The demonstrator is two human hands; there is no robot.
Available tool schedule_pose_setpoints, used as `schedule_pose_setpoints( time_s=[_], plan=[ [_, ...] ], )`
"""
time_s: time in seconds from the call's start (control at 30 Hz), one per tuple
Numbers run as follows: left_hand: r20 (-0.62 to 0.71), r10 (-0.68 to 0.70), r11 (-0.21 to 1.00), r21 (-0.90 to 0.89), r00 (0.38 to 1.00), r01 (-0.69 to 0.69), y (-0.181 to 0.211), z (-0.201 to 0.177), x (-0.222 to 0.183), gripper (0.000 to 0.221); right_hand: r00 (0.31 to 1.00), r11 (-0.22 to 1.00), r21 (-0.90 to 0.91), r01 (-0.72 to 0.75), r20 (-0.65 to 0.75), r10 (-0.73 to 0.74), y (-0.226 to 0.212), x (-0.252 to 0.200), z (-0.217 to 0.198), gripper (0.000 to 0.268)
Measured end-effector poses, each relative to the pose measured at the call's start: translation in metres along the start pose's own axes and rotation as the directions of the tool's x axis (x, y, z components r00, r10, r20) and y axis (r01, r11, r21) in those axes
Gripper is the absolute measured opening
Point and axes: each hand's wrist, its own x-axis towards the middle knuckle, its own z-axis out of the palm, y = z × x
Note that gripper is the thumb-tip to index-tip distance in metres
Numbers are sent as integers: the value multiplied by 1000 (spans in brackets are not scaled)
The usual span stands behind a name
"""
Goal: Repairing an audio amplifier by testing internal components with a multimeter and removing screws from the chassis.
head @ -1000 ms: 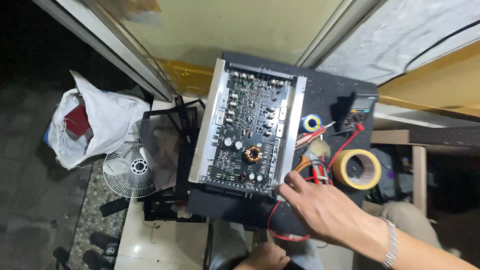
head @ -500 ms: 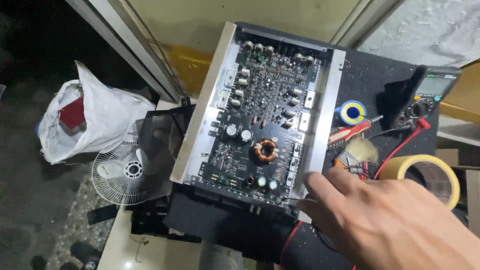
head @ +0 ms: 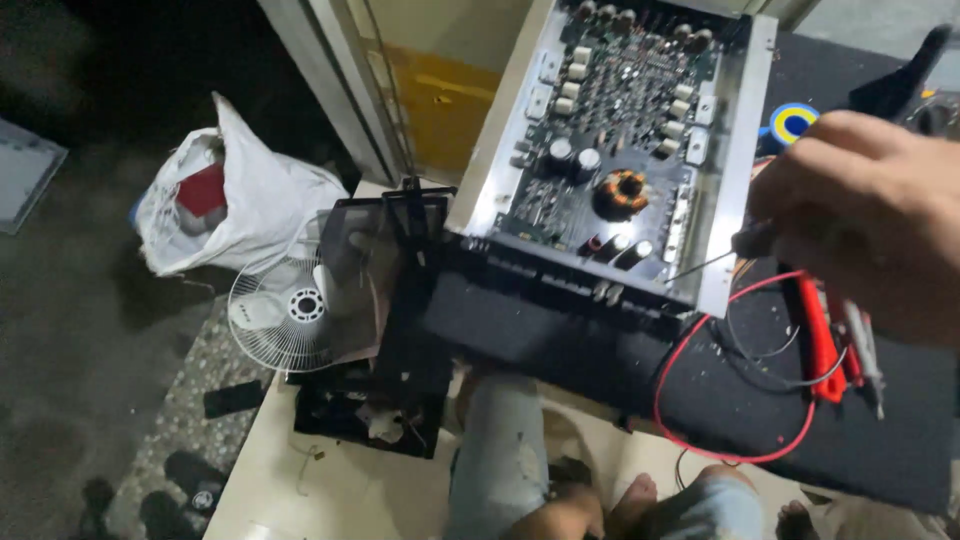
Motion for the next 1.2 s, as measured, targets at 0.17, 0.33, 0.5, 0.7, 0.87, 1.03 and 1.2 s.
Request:
schedule_pose_setpoints(
  time_s=[0.17,0.33,0.5,0.7,0.87,1.03,1.2],
  plan=[
    [-28,-45,998,-50,999,44,62,-113,-131,77,998,985,-160,-63,-39,57,32,1,28,37],
    [-162,-52,999,-6,985,52,67,-141,-199,59,990,973,195,122,53,-134,-2,6,-26,56],
    [-746,248,911,-38,618,-411,53,-142,-290,33,996,977,-204,-57,50,68,-42,8,-37,44],
    [-955,183,868,47,231,-493,38,-122,-305,15,975,978,139,-159,180,133,-72,31,-54,27],
    [-978,118,853,13,169,-522,42,-129,-345,12,927,947,-9,-322,198,318,-84,20,-69,52],
    [-990,142,850,118,9,-513,32,-145,-331,53,917,930,-11,-367,162,364,-66,-1,-68,66],
    [-974,224,797,209,-44,-567,78,-207,-341,46,906,860,456,-231,-222,361,11,-77,-54,41]
  ],
)
